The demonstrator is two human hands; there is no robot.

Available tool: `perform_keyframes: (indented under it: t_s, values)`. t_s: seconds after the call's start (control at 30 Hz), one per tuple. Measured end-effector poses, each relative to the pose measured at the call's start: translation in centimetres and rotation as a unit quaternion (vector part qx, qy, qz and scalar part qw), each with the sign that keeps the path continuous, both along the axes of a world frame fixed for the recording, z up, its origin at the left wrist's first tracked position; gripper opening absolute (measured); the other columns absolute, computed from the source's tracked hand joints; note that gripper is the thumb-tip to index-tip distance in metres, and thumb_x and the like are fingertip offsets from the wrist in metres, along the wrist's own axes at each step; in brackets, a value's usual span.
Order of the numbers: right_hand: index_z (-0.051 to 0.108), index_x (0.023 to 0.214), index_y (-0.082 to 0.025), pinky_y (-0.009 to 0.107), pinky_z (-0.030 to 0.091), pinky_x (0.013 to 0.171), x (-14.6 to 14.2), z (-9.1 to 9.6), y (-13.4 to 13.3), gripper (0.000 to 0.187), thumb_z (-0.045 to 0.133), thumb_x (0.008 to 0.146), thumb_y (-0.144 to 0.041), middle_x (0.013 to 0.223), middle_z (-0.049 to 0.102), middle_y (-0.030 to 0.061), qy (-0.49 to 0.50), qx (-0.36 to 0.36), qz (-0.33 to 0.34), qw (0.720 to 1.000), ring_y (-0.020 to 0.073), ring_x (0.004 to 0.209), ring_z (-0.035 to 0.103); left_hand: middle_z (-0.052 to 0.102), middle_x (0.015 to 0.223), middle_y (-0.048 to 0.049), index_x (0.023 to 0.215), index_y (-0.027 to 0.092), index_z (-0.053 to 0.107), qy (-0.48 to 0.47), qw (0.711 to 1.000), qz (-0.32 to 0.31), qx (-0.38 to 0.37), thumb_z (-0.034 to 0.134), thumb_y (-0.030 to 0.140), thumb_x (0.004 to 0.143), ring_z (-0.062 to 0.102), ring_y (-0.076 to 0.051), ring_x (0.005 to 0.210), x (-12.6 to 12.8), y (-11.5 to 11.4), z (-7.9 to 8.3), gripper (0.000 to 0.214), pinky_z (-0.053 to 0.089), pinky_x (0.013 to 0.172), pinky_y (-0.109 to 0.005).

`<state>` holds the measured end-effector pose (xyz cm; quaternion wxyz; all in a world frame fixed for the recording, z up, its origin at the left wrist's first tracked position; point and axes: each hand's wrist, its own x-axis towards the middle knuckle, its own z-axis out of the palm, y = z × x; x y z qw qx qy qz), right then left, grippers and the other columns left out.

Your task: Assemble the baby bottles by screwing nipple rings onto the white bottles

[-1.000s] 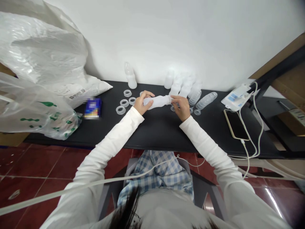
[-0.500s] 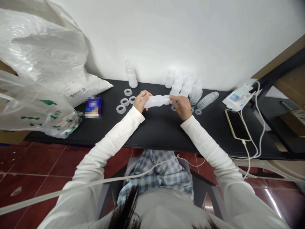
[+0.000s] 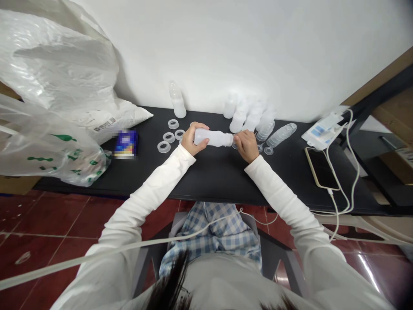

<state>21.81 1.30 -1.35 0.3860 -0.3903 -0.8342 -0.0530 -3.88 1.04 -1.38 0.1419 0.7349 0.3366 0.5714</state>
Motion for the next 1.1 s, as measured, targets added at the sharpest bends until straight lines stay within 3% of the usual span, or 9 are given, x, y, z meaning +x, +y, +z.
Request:
perform_keyframes:
  t_s: [0.2,0.3,0.43,0.6,0.73,0.97,1.1]
  values:
    - [0.065,0.093,-0.022,0.038,0.039,0.078,-0.2,0.1,-0.4,0.054,0.021,0.106,-0.052,0.084,0.065,0.0076,-0.048,-0.008,0.004,0.999,0.0227,0.084,0.055,0.069,0.104,-0.0071,0.107,0.021,0.061,-0.046,0.998,0.014,-0.033,0.053,0.069,0.088,0.068,-0.020,0.092,0.1,-0.1,0.1,0.052,0.055,0.080,-0.032]
    - [0.066,0.110,-0.021,0.039,0.041,0.080,-0.2,0.1,-0.4,0.052,0.028,0.103,-0.056,0.094,0.070,0.0099,-0.046,-0.019,0.013,0.999,0.0247,0.088,0.058,0.070,0.103,-0.0060,0.105,0.021,0.062,-0.088,0.993,0.014,-0.078,0.051,0.069,0.090,0.065,-0.012,0.068,0.2,0.1,-0.2,0.051,0.051,0.061,-0.025]
    - [0.061,0.128,-0.023,0.040,0.046,0.083,-0.4,-0.2,-0.3,0.047,0.044,0.099,-0.056,0.108,0.072,0.0104,-0.022,-0.018,0.033,0.999,0.0255,0.093,0.063,0.069,0.094,-0.0036,0.100,0.021,0.063,-0.130,0.983,0.010,-0.126,0.050,0.067,0.092,0.044,-0.003,0.040,0.3,0.1,-0.3,0.048,0.032,0.040,-0.020]
    - [0.063,0.122,-0.024,0.041,0.049,0.086,-0.6,-0.6,-0.4,0.038,0.050,0.099,-0.051,0.110,0.074,0.0094,0.006,-0.004,0.053,0.999,0.0252,0.098,0.067,0.067,0.083,-0.0031,0.097,0.020,0.064,-0.139,0.979,0.009,-0.148,0.053,0.068,0.090,0.043,-0.003,0.037,0.3,0.0,0.0,0.050,0.028,0.036,-0.020]
    - [0.064,0.120,-0.022,0.039,0.046,0.084,-0.6,-0.2,-0.7,0.041,0.049,0.099,-0.054,0.103,0.074,0.0092,-0.019,-0.015,0.049,0.999,0.0245,0.094,0.065,0.066,0.082,-0.0030,0.097,0.020,0.064,-0.143,0.978,-0.006,-0.150,0.053,0.069,0.089,0.043,-0.003,0.038,0.2,0.1,0.0,0.051,0.029,0.035,-0.019]
    - [0.064,0.079,-0.021,0.037,0.037,0.079,-1.0,0.2,-0.9,0.061,0.015,0.108,-0.043,0.081,0.065,0.0067,-0.084,-0.019,-0.005,0.996,0.0214,0.082,0.054,0.068,0.097,-0.0047,0.099,0.021,0.065,-0.097,0.987,-0.012,-0.129,0.053,0.068,0.089,0.049,-0.004,0.046,0.2,0.0,0.2,0.050,0.037,0.041,-0.020]
    - [0.068,0.093,-0.021,0.038,0.034,0.082,-1.0,0.4,-1.1,0.057,0.017,0.108,-0.043,0.089,0.067,0.0072,-0.081,-0.028,-0.033,0.996,0.0223,0.088,0.055,0.068,0.097,-0.0054,0.100,0.021,0.065,-0.122,0.983,0.010,-0.134,0.051,0.071,0.089,0.050,-0.005,0.047,0.2,0.2,0.2,0.052,0.038,0.043,-0.020]
